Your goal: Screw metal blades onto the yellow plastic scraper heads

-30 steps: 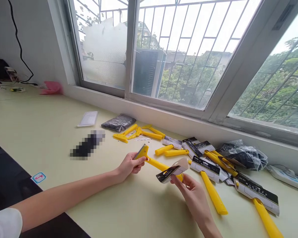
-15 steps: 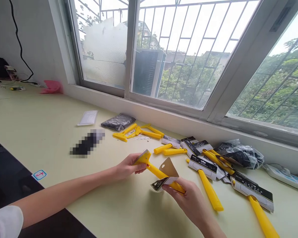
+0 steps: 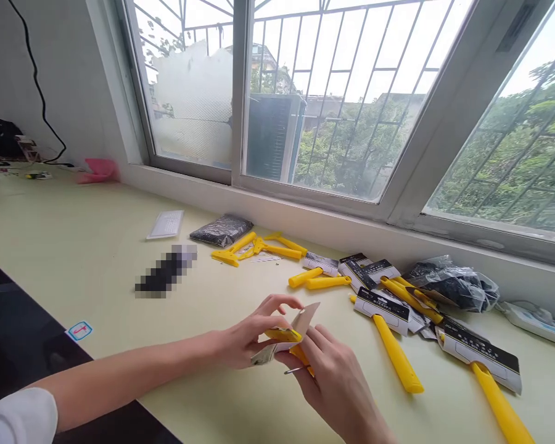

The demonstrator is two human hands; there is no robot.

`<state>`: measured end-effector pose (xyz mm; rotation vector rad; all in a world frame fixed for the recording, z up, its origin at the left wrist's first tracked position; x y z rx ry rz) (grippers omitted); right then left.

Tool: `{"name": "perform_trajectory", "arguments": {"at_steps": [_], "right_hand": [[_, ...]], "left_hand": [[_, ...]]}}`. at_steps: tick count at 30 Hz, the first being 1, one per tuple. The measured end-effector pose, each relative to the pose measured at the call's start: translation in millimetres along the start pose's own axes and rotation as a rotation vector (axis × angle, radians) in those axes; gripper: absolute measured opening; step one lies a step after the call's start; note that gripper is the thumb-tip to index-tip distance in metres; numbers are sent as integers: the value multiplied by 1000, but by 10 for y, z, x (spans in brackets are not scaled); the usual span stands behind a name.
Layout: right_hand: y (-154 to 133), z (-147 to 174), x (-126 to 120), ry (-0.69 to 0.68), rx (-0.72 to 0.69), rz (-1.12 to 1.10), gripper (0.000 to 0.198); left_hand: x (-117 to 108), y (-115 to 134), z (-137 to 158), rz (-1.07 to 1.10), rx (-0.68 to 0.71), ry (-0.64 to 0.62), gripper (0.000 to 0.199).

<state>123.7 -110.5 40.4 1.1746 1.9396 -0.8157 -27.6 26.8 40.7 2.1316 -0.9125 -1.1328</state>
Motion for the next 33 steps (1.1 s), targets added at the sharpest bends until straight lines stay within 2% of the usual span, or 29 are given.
{"name": "perform_trajectory", "arguments": {"at_steps": [3,6,9,11,13,16,18,21,22,25,28,31,33], "right_hand": [[-75,-31,60,20,40,-94,12],[-73,0,98,8,105,-161,17],[-31,39,100,-2,179,-179,22],[20,62,86,-6,235,-160,26],[83,86,69,-14,291,-113,31],[158,129,48,-26,346,16,36],[174,159,39,-7,358,145,40],[136,187,71,54,334,367,66],[108,185,106,52,301,428,68],[15,147,261,-26,156,544,47],[-20,113,352,-80,70,616,48],[79,173,217,-52,124,715,46],[236,300,-14,13,267,810,45]], "left_hand": [[6,72,17,7,-9,-15,26],[6,71,18,198,-52,0,48],[-10,10,10,411,-156,-14,76],[-22,-51,3,434,-270,-8,90],[-17,-126,-7,440,-405,31,84],[27,-247,-30,517,-538,128,53],[49,-322,-41,532,-583,197,50],[52,-406,-35,539,-673,264,49],[50,-421,-29,540,-704,272,48],[68,-437,-14,540,-780,250,46],[93,-437,-6,524,-820,201,45],[67,-441,1,486,-783,200,49],[32,-448,15,447,-736,205,50]]}}
Point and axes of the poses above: each hand's wrist, its own z-axis away from the middle knuckle, its own x-axis out of the palm, y = z × x, the point moved 2 cm from there along -z, towards the middle knuckle, and after that the axes turned 5 degrees about -x, right-handed, at the moved point
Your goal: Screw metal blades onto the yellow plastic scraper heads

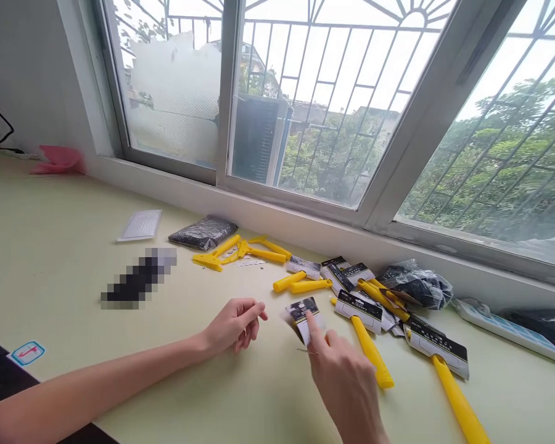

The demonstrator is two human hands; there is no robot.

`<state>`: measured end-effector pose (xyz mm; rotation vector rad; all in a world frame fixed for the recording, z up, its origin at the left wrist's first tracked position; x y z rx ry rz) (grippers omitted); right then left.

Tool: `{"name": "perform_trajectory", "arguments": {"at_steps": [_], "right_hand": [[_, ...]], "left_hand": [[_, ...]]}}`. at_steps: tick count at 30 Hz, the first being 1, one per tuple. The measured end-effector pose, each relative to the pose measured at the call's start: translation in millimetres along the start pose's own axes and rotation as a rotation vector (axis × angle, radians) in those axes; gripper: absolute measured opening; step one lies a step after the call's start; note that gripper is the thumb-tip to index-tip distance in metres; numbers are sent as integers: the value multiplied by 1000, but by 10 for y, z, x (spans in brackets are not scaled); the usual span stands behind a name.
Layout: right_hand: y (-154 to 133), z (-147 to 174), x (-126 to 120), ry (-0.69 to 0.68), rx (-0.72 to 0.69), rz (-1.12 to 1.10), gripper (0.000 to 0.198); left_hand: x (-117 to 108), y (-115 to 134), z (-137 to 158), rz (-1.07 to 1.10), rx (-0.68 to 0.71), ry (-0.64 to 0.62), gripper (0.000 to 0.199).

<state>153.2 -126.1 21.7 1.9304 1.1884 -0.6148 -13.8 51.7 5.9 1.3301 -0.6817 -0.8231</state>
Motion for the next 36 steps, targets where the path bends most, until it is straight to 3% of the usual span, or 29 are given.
{"name": "perform_trajectory", "arguments": {"at_steps": [5,8,12,18,22,26,29,32,36], "right_hand": [[1022,303,84,-11,476,200,43],[1459,495,347,-145,543,207,43],[1618,662,625,-207,570,152,40],[1209,438,420,34,463,-7,31],[688,175,276,169,233,-256,23],[82,52,330,43,-78,-543,25],[-214,-4,364,-79,-175,-677,31],[-289,-51,378,-140,-139,-734,28],[-250,-57,397,-194,-67,-766,21]], "left_hand": [[-33,-31,21,-106,77,-46,47],[-17,-52,27,-158,91,-80,47],[-12,-57,33,-217,105,-95,48],[-31,-12,30,-372,167,-22,43],[-317,139,-52,-574,254,247,29],[-881,267,-171,-780,213,624,27],[-1245,252,-242,-902,98,807,36],[-1449,194,-336,-987,-15,858,39],[-1634,198,-541,-1023,-164,831,38]]}}
Point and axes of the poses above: each hand's wrist, its own z-axis away from the middle knuckle, its own x-axis out of the palm, y = z × x, the point moved 2 cm from there along -z, towards the middle knuckle, and after that the axes turned 5 degrees about -x, right-handed, at the moved point
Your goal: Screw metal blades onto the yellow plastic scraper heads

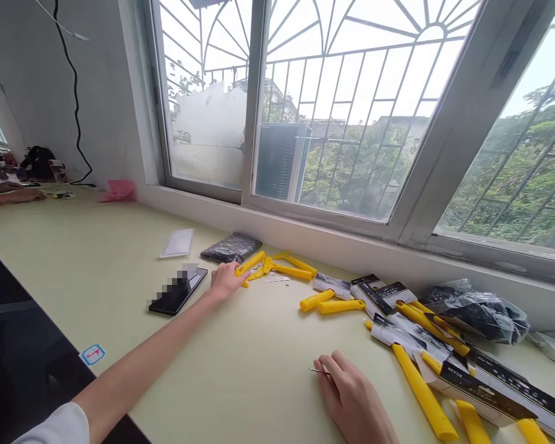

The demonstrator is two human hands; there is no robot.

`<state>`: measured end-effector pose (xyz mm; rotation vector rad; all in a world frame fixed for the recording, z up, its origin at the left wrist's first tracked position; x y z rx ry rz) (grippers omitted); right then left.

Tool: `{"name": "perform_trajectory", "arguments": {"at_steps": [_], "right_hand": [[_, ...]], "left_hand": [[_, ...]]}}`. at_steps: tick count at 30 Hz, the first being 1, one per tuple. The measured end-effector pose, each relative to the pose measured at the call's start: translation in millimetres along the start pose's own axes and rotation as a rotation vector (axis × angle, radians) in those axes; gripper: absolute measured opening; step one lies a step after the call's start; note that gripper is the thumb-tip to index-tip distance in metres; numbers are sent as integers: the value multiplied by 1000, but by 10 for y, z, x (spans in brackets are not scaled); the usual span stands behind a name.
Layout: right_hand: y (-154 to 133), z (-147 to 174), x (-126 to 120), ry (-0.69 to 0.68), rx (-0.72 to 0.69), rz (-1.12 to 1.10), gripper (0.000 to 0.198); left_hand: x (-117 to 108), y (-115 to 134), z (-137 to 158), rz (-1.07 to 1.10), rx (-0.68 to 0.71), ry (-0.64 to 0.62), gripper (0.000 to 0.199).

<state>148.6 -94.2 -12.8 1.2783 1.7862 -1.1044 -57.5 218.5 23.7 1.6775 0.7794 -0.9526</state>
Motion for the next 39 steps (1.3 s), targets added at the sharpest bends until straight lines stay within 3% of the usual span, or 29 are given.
{"name": "perform_trajectory", "arguments": {"at_steps": [6,10,13,16,19,22,24,27,31,34,36,38,39], "right_hand": [[9,-9,10,-26,52,1,20],[13,-33,28,1,32,8,24],[9,-45,44,50,-9,23,25],[6,-38,35,135,-64,55,23],[33,1,-51,280,-158,112,13],[95,74,-220,427,-205,219,45],[130,115,-335,453,-163,266,60],[112,113,-412,322,-68,181,53],[-38,10,-277,-88,66,-170,29],[-137,-34,-146,-269,174,-404,48],[-142,-29,-102,-280,269,-499,53],[-101,-6,-89,-261,380,-559,53],[-70,7,-91,-248,437,-578,53]], "left_hand": [[-4,36,-380,-27,-96,-134,37],[-38,72,-374,-2,-76,-134,38],[-199,113,-357,53,-3,-115,36],[-486,198,-359,135,116,-163,36],[-723,388,-219,204,324,-332,32],[-760,656,179,236,571,-510,19],[-684,817,530,245,721,-604,19],[-506,955,1000,246,885,-703,23],[-215,1007,1346,285,1118,-778,22],[-12,1029,1408,368,1288,-742,23],[63,1024,1352,422,1339,-598,26],[87,967,1192,424,1205,-374,37],[87,911,1074,398,1069,-255,40]]}}
Point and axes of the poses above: each hand's wrist, its own z-axis away from the middle knuckle, its own x-axis out of the palm, y = z × x, the point moved 2 cm from there along -z, towards the middle knuckle, and after that the axes turned 5 degrees about -x, right-handed, at the moved point
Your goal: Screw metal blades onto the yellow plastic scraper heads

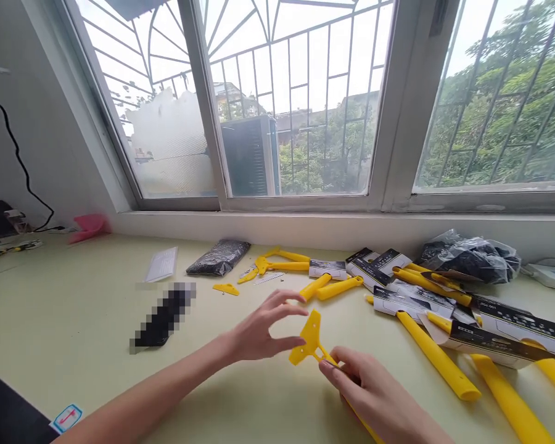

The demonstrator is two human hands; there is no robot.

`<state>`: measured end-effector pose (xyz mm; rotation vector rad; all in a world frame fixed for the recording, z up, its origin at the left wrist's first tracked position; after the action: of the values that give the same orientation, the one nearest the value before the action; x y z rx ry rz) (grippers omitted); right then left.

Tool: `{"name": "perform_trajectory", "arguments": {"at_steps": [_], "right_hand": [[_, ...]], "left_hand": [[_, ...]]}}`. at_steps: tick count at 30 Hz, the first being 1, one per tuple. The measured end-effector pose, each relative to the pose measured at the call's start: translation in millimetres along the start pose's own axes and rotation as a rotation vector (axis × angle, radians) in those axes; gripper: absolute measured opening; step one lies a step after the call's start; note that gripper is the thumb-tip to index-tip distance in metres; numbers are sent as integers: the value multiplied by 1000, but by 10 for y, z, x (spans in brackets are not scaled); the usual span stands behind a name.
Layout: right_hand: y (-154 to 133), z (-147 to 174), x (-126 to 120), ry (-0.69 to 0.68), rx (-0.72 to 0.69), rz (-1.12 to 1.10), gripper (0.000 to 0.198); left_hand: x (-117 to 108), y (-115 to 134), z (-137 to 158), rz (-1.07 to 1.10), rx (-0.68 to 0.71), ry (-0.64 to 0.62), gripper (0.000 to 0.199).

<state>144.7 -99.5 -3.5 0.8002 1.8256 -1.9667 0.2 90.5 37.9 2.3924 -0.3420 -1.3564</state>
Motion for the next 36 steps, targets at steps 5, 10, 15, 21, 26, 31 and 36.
{"name": "perform_trajectory", "arguments": {"at_steps": [5,10,15,21,26,31,36], "right_hand": [[96,-21,-105,60,149,-119,63],[82,-32,-139,38,184,-207,53],[41,-64,-95,42,143,-248,56],[-7,-104,-41,24,98,-265,60],[-56,-55,-63,39,93,-252,58],[-63,-52,-65,46,105,-246,55],[-54,-70,-56,54,83,-251,55]], "left_hand": [[-334,-690,27,-213,-405,198,23],[-654,-1094,16,-363,-542,103,31],[-817,-1136,-35,-402,-513,-81,32],[-525,-1133,-272,-429,-540,-246,35],[-383,-1188,-525,-429,-690,-318,34],[-420,-1294,-661,-394,-830,-401,36],[-426,-1307,-668,-305,-836,-379,36]]}}
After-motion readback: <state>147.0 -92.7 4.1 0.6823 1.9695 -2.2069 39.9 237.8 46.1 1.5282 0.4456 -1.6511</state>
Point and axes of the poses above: each hand's wrist, its own z-axis away from the middle knuckle, its own x-axis out of the palm, y = z × x, the point moved 2 cm from there along -z, towards the middle knuckle, and after that the axes turned 5 degrees about -x, right-handed, at the moved point
